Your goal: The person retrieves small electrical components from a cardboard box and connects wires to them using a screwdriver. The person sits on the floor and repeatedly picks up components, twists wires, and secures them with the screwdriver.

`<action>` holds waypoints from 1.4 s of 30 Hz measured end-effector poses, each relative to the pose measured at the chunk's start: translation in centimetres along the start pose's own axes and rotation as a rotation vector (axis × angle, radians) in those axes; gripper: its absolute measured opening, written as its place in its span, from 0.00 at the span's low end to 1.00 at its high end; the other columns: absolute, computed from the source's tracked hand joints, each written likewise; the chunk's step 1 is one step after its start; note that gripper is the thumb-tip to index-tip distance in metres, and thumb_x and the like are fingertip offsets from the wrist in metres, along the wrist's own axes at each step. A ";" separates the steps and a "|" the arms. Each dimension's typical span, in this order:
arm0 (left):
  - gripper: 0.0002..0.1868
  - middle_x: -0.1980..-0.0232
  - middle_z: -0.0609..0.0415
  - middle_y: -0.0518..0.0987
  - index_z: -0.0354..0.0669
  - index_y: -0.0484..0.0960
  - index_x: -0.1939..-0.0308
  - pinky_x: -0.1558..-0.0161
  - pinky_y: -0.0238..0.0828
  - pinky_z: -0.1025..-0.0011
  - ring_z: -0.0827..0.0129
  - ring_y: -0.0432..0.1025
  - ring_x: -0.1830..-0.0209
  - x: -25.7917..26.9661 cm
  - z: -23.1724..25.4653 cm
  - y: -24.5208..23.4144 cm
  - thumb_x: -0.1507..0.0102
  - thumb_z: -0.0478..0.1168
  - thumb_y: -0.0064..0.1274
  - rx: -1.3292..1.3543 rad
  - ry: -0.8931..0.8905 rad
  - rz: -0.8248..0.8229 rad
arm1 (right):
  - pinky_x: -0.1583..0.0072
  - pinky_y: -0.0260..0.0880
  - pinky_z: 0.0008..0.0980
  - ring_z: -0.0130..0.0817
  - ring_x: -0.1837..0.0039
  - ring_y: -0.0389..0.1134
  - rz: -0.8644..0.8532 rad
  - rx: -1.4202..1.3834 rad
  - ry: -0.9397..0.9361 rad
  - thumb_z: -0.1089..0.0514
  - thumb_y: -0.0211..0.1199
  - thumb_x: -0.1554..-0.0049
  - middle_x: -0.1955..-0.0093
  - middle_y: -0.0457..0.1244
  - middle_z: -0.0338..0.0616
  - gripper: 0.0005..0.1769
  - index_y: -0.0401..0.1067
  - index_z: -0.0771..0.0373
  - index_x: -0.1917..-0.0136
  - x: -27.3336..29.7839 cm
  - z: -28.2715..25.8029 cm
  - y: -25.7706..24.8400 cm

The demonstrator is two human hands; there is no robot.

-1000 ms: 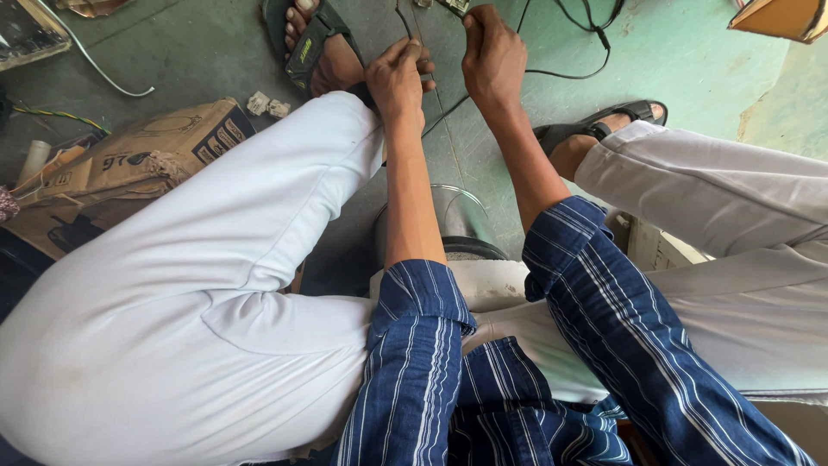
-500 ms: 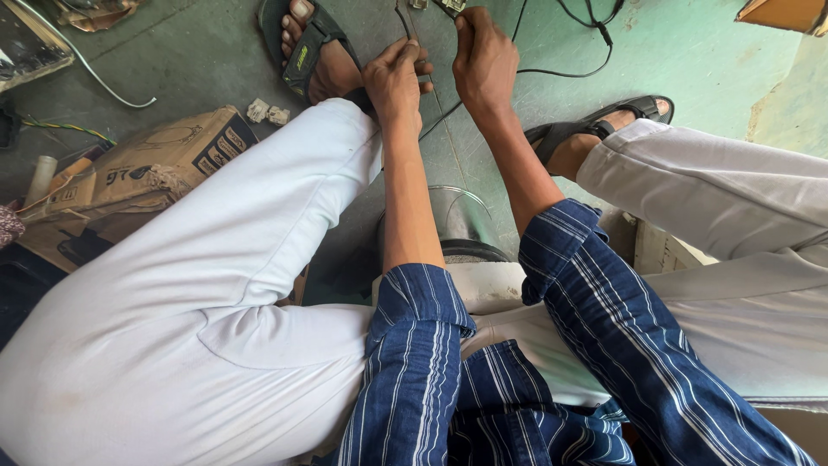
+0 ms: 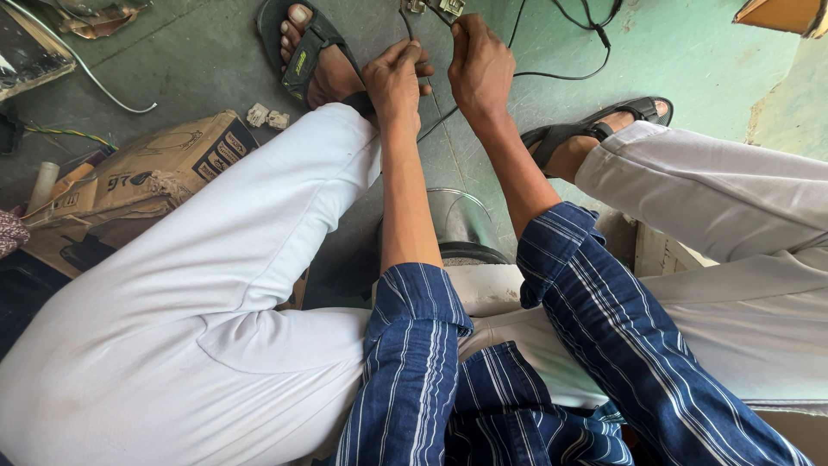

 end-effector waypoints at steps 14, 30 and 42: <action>0.12 0.69 0.49 0.84 0.30 0.87 0.58 0.80 0.69 0.74 0.68 0.78 0.75 -1.9 -0.9 -0.2 0.39 0.36 0.55 -0.046 -0.002 -0.026 | 0.57 0.66 0.49 0.57 0.58 0.70 -0.017 -0.002 0.046 0.60 0.57 0.34 0.58 0.70 0.52 0.04 0.70 0.61 0.50 0.1 0.1 0.0; 0.14 0.69 0.49 0.85 0.29 0.87 0.55 0.80 0.69 0.75 0.70 0.78 0.75 -1.4 0.0 0.0 0.39 0.36 0.55 -0.060 0.014 -0.028 | 0.58 0.66 0.49 0.57 0.59 0.70 0.001 -0.029 0.078 0.60 0.58 0.34 0.59 0.69 0.54 0.05 0.71 0.63 0.50 0.6 -0.7 -0.5; 0.11 0.71 0.51 0.84 0.32 0.88 0.59 0.82 0.66 0.77 0.72 0.77 0.77 -1.5 0.8 0.1 0.38 0.37 0.55 -0.052 0.043 -0.015 | 0.60 0.66 0.45 0.50 0.63 0.71 -0.010 -0.024 0.065 0.60 0.57 0.33 0.60 0.69 0.52 0.05 0.71 0.63 0.50 0.5 -0.1 -0.2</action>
Point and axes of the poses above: each hand's wrist, its own x-axis away from the middle knuckle, its own y-axis out of the palm, z = x × y, the point moved 6 cm from there along -x, towards the middle knuckle
